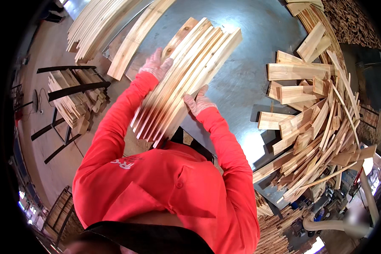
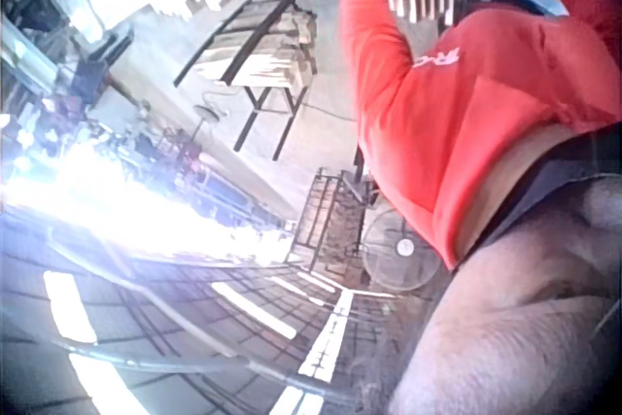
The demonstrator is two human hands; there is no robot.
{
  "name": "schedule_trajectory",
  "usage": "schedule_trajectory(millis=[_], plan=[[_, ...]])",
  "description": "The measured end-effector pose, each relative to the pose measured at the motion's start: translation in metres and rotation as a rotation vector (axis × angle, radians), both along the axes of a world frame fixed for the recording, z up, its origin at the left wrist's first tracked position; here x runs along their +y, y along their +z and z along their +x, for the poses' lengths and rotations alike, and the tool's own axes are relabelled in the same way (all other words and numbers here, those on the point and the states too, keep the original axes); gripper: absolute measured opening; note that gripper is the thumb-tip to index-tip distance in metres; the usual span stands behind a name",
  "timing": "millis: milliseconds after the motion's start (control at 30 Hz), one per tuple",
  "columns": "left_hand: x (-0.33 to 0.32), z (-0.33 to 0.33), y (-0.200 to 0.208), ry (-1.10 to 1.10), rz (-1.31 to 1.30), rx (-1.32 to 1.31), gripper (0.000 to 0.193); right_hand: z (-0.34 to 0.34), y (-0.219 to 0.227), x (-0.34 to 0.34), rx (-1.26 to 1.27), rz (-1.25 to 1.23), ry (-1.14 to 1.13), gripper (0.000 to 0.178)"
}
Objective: The person sorts wooden planks on a metal table, picking up pieces from a pile and arranging them into neat stacks. The person handles the wood by hand, moving pieces from a disorganized pile to organized stacks on the left side of the table.
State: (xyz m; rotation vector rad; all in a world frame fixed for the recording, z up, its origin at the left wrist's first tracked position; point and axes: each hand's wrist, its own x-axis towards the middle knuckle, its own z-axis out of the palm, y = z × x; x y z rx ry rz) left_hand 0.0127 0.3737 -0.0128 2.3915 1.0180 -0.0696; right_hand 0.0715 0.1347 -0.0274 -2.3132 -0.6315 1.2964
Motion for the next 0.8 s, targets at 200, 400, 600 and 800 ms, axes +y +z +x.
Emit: schedule_trajectory(millis=[200, 400, 600, 800], plan=[[-0.003, 0.051, 0.031, -0.283, -0.409, 0.220, 0.091, 0.068, 0.034, 0.001, -0.166, 0.115, -0.077, 0.105], [-0.014, 0.089, -0.009, -0.510, -0.055, -0.047, 0.081, 0.129, -0.057, 0.016, -0.596, 0.370, -0.290, 0.083], [-0.017, 0.118, 0.012, -0.436, -0.683, -0.143, 0.072, 0.127, 0.011, 0.034, 0.009, 0.770, -0.904, 0.052], [-0.030, 0.154, 0.157, -0.384, -0.852, -0.615, 0.064, 0.237, 0.184, 0.017, -0.208, 1.095, -0.619, 0.055]])
